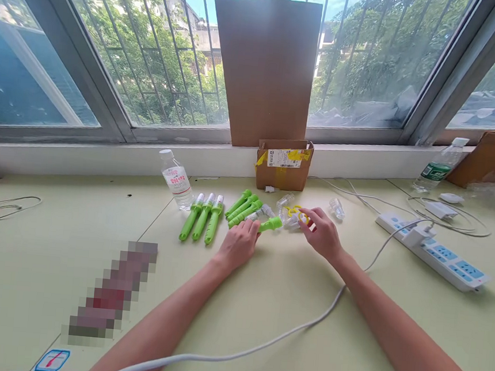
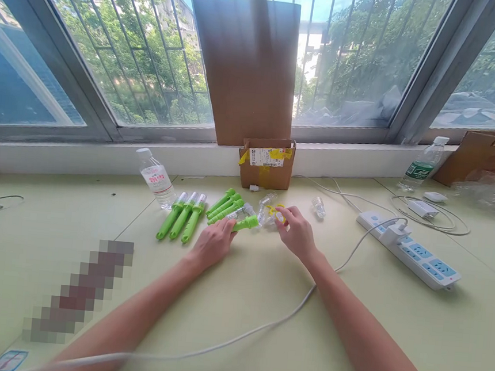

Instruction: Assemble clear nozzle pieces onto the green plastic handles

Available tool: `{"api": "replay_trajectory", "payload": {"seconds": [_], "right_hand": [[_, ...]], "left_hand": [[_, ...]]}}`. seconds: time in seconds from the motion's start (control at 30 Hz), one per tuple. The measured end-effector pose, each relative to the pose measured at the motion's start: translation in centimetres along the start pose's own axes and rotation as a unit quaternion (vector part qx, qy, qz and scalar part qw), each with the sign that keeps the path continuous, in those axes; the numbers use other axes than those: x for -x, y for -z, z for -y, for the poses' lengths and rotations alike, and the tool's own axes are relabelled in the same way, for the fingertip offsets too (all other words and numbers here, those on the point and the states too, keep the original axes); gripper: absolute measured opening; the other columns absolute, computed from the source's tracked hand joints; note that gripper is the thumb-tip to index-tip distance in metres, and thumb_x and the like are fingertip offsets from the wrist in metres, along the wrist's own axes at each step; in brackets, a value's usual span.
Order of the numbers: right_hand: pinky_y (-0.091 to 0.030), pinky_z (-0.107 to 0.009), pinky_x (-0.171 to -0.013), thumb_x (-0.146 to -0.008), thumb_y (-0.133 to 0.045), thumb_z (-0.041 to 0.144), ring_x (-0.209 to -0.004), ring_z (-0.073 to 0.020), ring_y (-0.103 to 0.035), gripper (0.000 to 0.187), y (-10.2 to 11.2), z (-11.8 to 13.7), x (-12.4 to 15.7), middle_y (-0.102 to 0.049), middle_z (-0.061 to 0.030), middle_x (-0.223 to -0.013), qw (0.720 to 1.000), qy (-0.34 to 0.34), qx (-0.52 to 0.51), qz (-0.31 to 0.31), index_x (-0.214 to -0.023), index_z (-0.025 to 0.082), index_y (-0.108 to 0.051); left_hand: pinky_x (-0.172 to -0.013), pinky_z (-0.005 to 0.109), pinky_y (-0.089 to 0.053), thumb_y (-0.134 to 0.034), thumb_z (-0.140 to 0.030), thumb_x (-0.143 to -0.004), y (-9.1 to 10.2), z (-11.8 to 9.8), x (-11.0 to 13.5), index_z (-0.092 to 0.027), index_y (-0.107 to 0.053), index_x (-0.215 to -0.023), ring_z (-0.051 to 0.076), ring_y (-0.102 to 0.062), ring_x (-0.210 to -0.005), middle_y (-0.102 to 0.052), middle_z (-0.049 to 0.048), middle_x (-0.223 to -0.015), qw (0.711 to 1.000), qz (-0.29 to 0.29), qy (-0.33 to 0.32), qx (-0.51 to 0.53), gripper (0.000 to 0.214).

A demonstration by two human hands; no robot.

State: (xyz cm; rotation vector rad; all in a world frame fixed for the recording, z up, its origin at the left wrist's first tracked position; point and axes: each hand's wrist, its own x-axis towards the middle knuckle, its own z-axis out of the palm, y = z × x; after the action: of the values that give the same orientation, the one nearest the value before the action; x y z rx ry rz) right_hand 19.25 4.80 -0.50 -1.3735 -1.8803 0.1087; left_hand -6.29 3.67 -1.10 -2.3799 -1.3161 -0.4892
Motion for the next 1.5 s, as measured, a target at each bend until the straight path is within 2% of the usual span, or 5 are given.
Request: {"api": "replay_trajectory", "payload": {"seconds": [0.27,0.5,0.83,1.17,1.5], "right_hand": [[-0.056,-0.029,-0.058,-0.083,-0.056,0.036,-0.073,-0.0172,-0.066,0.025,-1.3,0.9,0.3,-0.068,-0.0047,-0.098,0.990,-0.004,-0.141,-0.005,-0.103,0.023,-0.060],[-0.057,-0.030,-0.058,-0.080,-0.060,0.041,-0.073,-0.0178,-0.067,0.027,-1.5,1.3,0.5,-0.068,-0.0052,-0.095,0.983,-0.003,-0.184,-0.003,-0.100,0.022,-0.058],[-0.053,-0.028,-0.053,-0.079,-0.061,0.049,-0.065,-0.0173,-0.062,0.030,-1.8,1.2,0.6,-0.064,-0.0030,-0.071,0.975,-0.038,-0.218,-0.014,-0.074,0.020,-0.059],[-0.056,-0.030,-0.053,-0.076,-0.066,0.049,-0.071,-0.0211,-0.068,0.036,-2.1,2.0,0.6,-0.072,-0.0082,-0.079,0.913,-0.151,-0.378,0.012,-0.088,0.016,-0.074],[-0.055,-0.029,-0.056,-0.075,-0.068,0.046,-0.072,-0.0199,-0.069,0.036,-2.2,2.5,0.9,-0.072,-0.0080,-0.084,0.906,-0.140,-0.397,0.049,-0.097,0.017,-0.070]], "left_hand": [[-0.065,0.032,-0.043,-0.032,-0.026,-0.096,-0.2,0.0,0.1,-0.017,-0.045,-0.109,0.021,-0.058,-0.077,-0.059,0.0082,-0.089,1.000,-0.001,-0.002,0.004,0.021],[-0.065,0.031,-0.043,-0.033,-0.025,-0.096,0.0,-0.1,0.0,-0.017,-0.044,-0.109,0.021,-0.058,-0.078,-0.059,0.0074,-0.089,1.000,-0.003,-0.011,-0.019,0.019],[-0.065,0.032,-0.043,-0.035,-0.024,-0.095,0.2,-0.3,0.0,-0.016,-0.045,-0.109,0.022,-0.058,-0.077,-0.059,0.0077,-0.088,1.000,-0.002,-0.016,-0.016,0.019],[-0.059,0.029,-0.042,-0.038,-0.024,-0.094,0.0,-0.5,0.1,-0.016,-0.044,-0.105,0.020,-0.056,-0.073,-0.057,0.0056,-0.085,0.999,-0.024,-0.041,-0.020,0.015],[-0.056,0.029,-0.041,-0.037,-0.024,-0.095,0.0,-0.6,0.0,-0.016,-0.041,-0.107,0.019,-0.056,-0.071,-0.056,0.0053,-0.084,0.998,-0.040,-0.049,-0.013,0.015]]}}
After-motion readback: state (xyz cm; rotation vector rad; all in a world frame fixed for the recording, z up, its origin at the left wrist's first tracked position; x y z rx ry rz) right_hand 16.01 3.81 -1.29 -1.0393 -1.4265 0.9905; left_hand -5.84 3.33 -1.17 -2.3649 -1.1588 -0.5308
